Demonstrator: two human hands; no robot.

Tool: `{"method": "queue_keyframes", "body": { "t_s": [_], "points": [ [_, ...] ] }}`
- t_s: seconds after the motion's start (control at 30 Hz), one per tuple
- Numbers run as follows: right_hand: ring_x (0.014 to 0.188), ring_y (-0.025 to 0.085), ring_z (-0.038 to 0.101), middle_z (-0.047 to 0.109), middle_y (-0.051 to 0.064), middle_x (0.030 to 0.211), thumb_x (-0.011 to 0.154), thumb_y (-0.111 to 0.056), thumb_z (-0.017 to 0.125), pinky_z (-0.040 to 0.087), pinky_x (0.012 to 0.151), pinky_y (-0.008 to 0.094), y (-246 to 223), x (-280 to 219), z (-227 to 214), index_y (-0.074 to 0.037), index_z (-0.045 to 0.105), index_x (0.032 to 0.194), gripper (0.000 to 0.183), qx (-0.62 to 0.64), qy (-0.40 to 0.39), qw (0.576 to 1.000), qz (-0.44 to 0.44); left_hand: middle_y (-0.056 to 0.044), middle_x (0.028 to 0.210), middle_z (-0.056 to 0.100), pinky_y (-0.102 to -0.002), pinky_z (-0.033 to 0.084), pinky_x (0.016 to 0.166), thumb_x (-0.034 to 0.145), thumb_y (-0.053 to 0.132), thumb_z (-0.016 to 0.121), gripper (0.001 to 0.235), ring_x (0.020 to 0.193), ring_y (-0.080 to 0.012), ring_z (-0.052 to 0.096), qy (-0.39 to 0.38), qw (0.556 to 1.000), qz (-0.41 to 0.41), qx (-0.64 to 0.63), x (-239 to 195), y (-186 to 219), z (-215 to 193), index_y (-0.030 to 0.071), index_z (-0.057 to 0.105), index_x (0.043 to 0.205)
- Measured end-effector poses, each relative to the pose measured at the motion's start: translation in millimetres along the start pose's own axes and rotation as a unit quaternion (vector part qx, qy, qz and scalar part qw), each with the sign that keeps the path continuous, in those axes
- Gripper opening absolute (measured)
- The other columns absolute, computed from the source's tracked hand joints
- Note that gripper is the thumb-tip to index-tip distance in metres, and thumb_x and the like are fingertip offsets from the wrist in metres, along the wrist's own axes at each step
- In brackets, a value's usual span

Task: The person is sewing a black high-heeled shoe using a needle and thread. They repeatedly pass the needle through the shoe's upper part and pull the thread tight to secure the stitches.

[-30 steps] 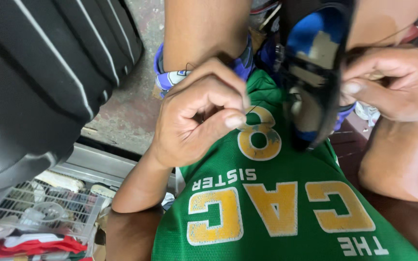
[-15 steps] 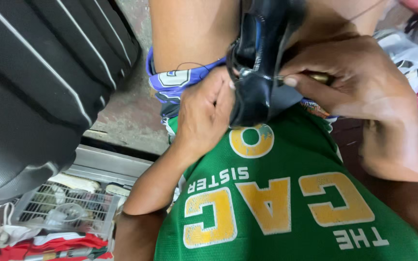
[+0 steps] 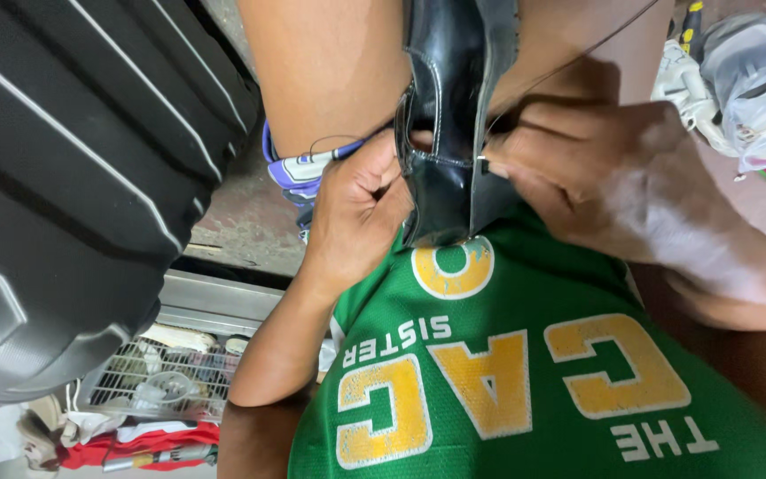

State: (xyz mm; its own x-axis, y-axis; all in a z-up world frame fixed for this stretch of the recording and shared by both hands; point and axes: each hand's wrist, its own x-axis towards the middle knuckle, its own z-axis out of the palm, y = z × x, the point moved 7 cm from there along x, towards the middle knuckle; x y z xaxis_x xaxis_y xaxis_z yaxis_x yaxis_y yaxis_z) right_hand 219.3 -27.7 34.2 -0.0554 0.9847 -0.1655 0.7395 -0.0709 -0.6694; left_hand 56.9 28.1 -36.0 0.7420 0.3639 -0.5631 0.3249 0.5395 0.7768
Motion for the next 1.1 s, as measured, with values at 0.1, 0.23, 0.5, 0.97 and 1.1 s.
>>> {"method": "queue_keyframes", "body": {
  "t_s": [0.1,0.23,0.5,0.97,1.1],
  "points": [
    [0.071,0.024,0.064,0.066,0.002,0.089,0.087,-0.005,0.075,0.051,0.056,0.037,-3.1,1.7,1.9,-0.011,0.071,0.099,0.014,-0.035,0.000,0.999,-0.009,0.004,0.110,0.070,-0.021,0.052,0.093,0.106,0.000,0.051,0.022,0.100,-0.0022,0.063,-0.014,1.000,-0.006,-0.004,1.6,0.0,0.5,0.000,0.061,0.126],
    [0.071,0.024,0.064,0.064,0.002,0.086,0.086,-0.009,0.075,0.050,0.056,0.036,2.3,2.7,4.0,-0.011,0.070,0.096,0.011,-0.013,-0.022,1.000,-0.013,0.004,0.101,0.068,-0.021,0.047,0.078,0.111,0.008,0.051,0.022,0.085,-0.0024,0.057,-0.026,0.998,-0.052,-0.030,-1.0,-8.6,0.0,0.002,0.061,0.129],
    [0.066,0.024,0.063,0.065,0.002,0.085,0.087,-0.008,0.074,0.048,0.053,0.036,0.8,2.2,5.6,-0.009,0.067,0.091,0.009,-0.041,-0.017,0.999,-0.025,0.004,0.105,0.070,-0.022,0.054,0.087,0.109,0.001,0.059,0.019,0.096,-0.0029,0.064,-0.073,0.995,-0.040,-0.064,4.3,-6.6,2.1,0.002,0.060,0.128],
    [0.064,0.019,0.053,0.054,0.008,0.075,0.100,-0.039,0.059,0.044,0.056,0.030,17.7,-17.1,27.2,-0.002,0.059,0.086,0.039,-0.216,-0.098,0.967,-0.094,0.003,0.086,0.070,-0.022,0.051,0.067,0.096,0.003,0.068,0.023,0.072,-0.0010,0.060,-0.006,0.989,-0.007,0.144,-1.8,4.6,-7.5,0.005,0.065,0.119],
    [0.060,0.022,0.048,0.053,0.008,0.074,0.107,-0.051,0.055,0.040,0.055,0.035,52.7,-63.5,35.0,-0.007,0.059,0.084,0.049,-0.184,-0.088,0.979,-0.021,0.002,0.086,0.063,-0.020,0.040,0.063,0.103,-0.001,0.067,0.016,0.072,-0.0015,0.051,0.028,0.998,-0.028,0.040,-7.2,-7.4,-10.0,0.005,0.067,0.118]
  ]
}}
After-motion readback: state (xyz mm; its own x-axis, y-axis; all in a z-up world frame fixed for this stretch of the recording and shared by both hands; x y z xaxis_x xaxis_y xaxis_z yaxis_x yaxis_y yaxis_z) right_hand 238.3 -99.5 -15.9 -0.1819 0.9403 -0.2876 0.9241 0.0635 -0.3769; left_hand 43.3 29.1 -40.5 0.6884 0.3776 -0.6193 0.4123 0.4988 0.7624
